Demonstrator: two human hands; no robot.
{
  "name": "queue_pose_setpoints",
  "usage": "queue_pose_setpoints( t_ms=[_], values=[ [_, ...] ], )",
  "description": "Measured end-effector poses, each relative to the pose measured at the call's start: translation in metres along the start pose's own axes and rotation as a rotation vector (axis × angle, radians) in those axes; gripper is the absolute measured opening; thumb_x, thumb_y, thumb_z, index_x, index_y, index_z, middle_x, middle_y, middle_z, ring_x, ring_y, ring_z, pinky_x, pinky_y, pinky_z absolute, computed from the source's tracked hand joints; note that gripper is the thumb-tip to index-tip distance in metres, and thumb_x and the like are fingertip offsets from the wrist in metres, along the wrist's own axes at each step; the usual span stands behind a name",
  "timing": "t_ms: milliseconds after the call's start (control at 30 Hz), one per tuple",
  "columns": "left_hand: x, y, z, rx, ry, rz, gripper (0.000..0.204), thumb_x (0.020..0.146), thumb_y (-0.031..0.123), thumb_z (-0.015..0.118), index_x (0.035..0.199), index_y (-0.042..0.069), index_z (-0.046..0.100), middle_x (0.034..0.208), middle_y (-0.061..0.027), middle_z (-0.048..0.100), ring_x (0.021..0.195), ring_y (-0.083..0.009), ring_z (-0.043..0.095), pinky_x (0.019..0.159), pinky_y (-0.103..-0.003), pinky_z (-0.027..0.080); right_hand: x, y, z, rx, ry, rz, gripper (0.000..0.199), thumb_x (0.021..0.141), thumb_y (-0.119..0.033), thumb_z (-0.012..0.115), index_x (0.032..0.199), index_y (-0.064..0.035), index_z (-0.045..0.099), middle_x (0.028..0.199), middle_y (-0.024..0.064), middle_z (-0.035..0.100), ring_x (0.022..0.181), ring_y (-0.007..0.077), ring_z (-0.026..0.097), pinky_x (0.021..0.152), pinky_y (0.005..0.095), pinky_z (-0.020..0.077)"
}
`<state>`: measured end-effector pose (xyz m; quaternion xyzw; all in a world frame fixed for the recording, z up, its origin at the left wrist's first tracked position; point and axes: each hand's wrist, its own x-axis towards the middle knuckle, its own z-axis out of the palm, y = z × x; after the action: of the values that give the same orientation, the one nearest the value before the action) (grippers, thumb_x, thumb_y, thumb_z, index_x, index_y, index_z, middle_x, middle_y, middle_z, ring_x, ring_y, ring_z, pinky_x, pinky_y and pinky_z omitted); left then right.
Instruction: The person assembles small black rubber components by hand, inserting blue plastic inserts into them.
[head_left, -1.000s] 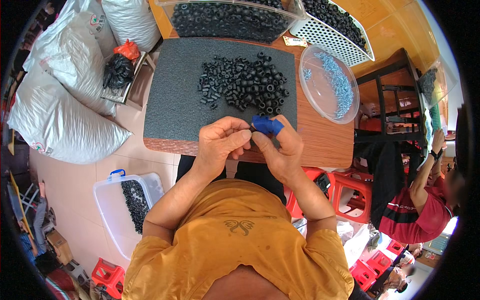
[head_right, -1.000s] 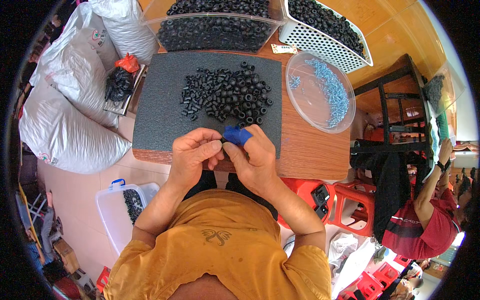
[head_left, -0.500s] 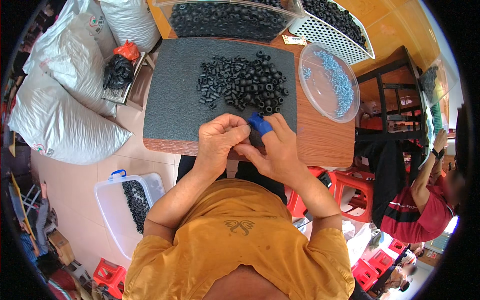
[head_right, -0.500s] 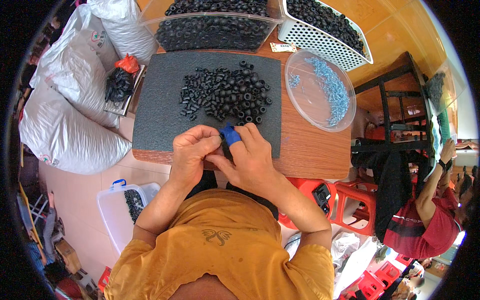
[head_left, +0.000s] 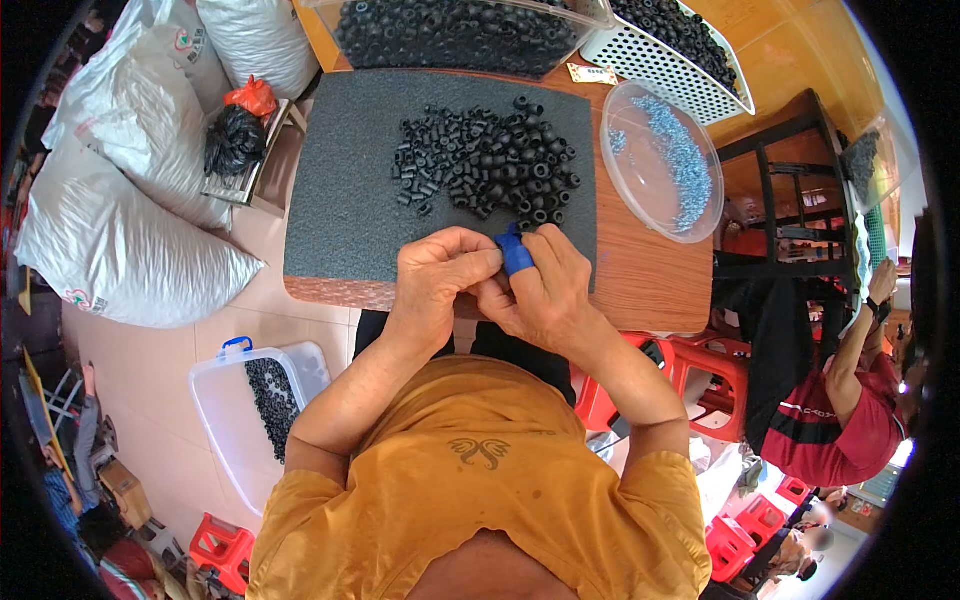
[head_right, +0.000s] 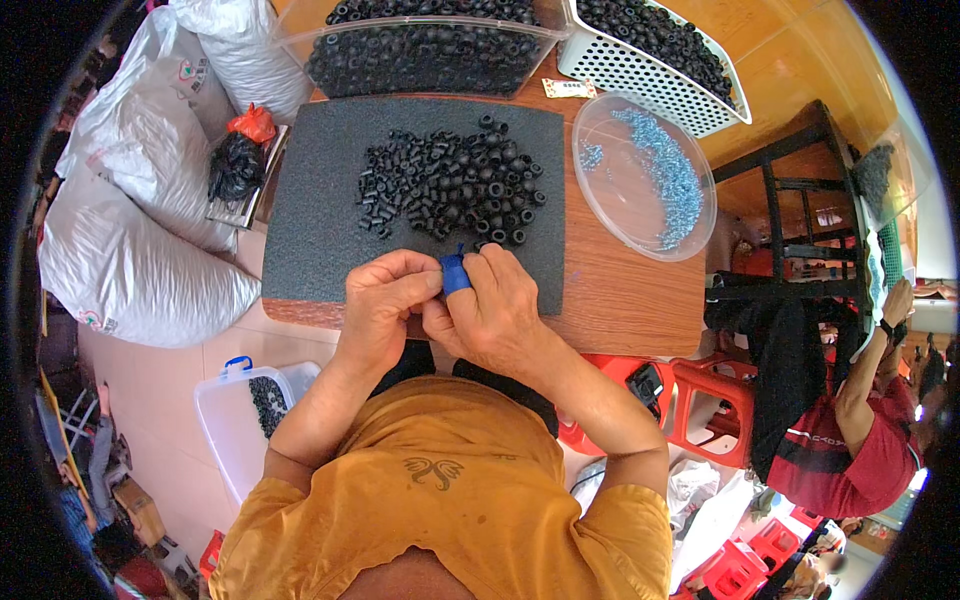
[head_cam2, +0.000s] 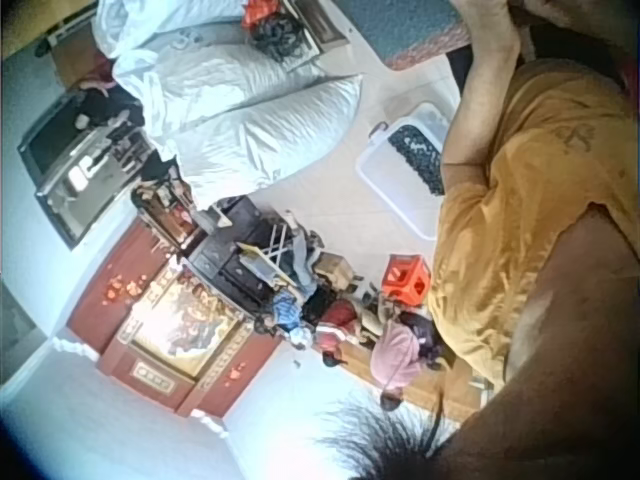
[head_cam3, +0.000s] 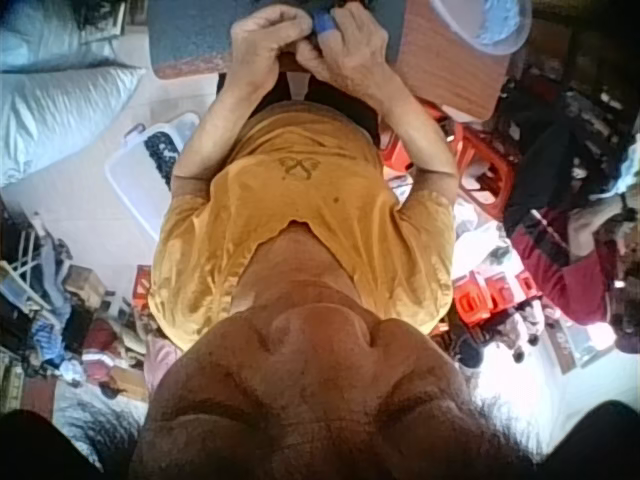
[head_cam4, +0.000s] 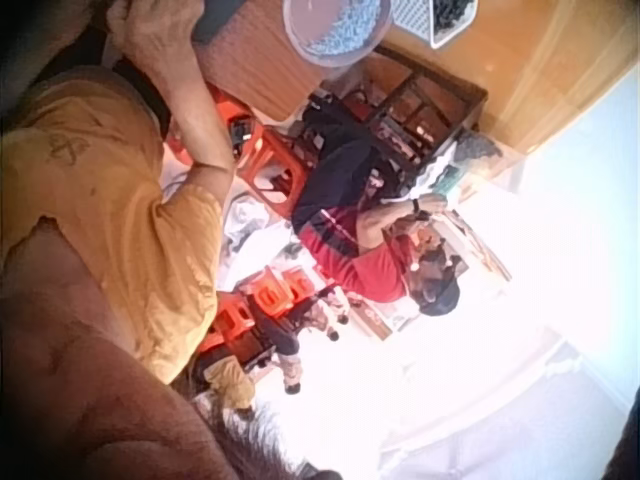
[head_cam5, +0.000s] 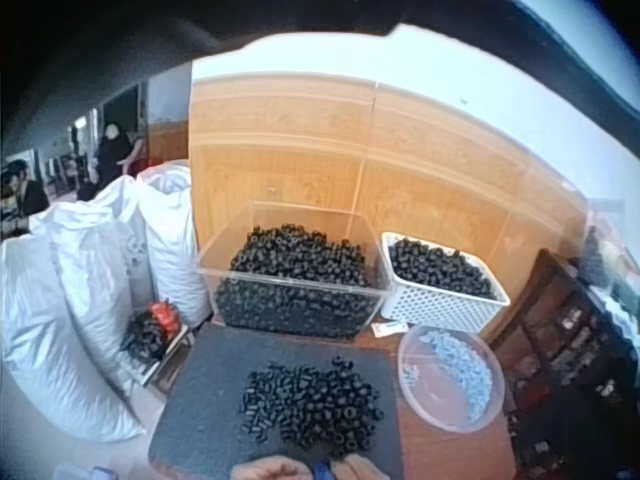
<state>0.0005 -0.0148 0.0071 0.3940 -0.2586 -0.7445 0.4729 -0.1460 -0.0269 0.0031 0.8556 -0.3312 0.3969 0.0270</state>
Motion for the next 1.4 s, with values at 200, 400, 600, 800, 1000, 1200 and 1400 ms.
queue_pose_setpoints(
  t_ms=[200,400,600,800,1000,1200,1400],
  values=[
    [-0.002,-0.007,-0.008,-0.089,-0.023,-0.03,0.013,0.084,0.008,0.057,0.09,-0.003,0.06,0.076,-0.0037,0.06,0.064,-0.0098,0.057,0.059,-0.023,0.048,0.0,0.006,0.006,-0.004,0.077,-0.027,0.022,0.057,-0.004,0.064,0.068,0.0008,0.046,0.066,0.0134,0.045,0.056,0.0278,0.045,0.046,0.0353,0.0402],
    [-0.003,-0.011,-0.015,0.01,-0.058,0.005,0.019,0.085,0.013,0.057,0.093,-0.005,0.06,0.075,-0.0055,0.061,0.064,-0.011,0.058,0.06,-0.024,0.049,-0.002,0.005,0.009,-0.015,0.091,-0.077,0.023,0.059,-0.005,0.065,0.07,0.002,0.047,0.067,0.0127,0.045,0.056,0.027,0.046,0.045,0.0348,0.0399],
    [-0.001,-0.014,-0.016,0.013,-0.044,0.033,0.017,0.085,0.009,0.056,0.091,-0.006,0.061,0.075,-0.0065,0.062,0.064,-0.0109,0.058,0.058,-0.023,0.049,-0.006,0.009,0.009,-0.014,0.004,-0.142,0.026,0.06,-0.003,0.064,0.078,0.0065,0.049,0.07,0.0145,0.047,0.054,0.0274,0.046,0.044,0.0339,0.0408],
    [0.0,-0.014,-0.017,-0.015,-0.022,0.04,0.016,0.085,0.008,0.055,0.092,-0.006,0.061,0.074,-0.008,0.062,0.062,-0.0128,0.059,0.058,-0.025,0.05,-0.002,0.004,0.004,-0.037,-0.12,-0.108,0.023,0.063,-0.005,0.066,0.075,0.0057,0.049,0.074,0.0172,0.048,0.06,0.0299,0.049,0.048,0.0346,0.0431],
    [-0.001,-0.011,-0.021,0.002,-0.001,-0.053,0.02,0.086,0.01,0.053,0.097,-0.006,0.059,0.073,-0.0112,0.063,0.06,-0.0203,0.062,0.058,-0.032,0.054,0.005,0.002,0.0,0.028,-0.214,-0.097,0.025,0.062,-0.007,0.068,0.069,0.0008,0.046,0.068,0.0122,0.04,0.058,0.0268,0.043,0.045,0.0342,0.0375],
    [-0.001,-0.001,-0.013,0.047,-0.045,-0.123,0.022,0.088,0.017,0.052,0.09,-0.003,0.061,0.07,-0.0081,0.062,0.057,-0.0129,0.059,0.054,-0.023,0.049,0.001,0.01,0.001,0.061,-0.106,-0.107,0.027,0.062,-0.007,0.068,0.064,-0.0029,0.041,0.063,0.0106,0.039,0.053,0.0259,0.042,0.041,0.0337,0.0358],
    [0.004,-0.009,-0.021,0.115,-0.153,-0.052,0.028,0.09,0.02,0.05,0.082,-0.005,0.059,0.065,-0.0104,0.06,0.05,-0.016,0.057,0.048,-0.025,0.049,-0.002,0.015,0.007,0.017,-0.079,-0.159,0.021,0.062,-0.011,0.065,0.061,-0.0028,0.045,0.06,0.0079,0.038,0.055,0.0231,0.042,0.041,0.0316,0.0378]
  ],
)
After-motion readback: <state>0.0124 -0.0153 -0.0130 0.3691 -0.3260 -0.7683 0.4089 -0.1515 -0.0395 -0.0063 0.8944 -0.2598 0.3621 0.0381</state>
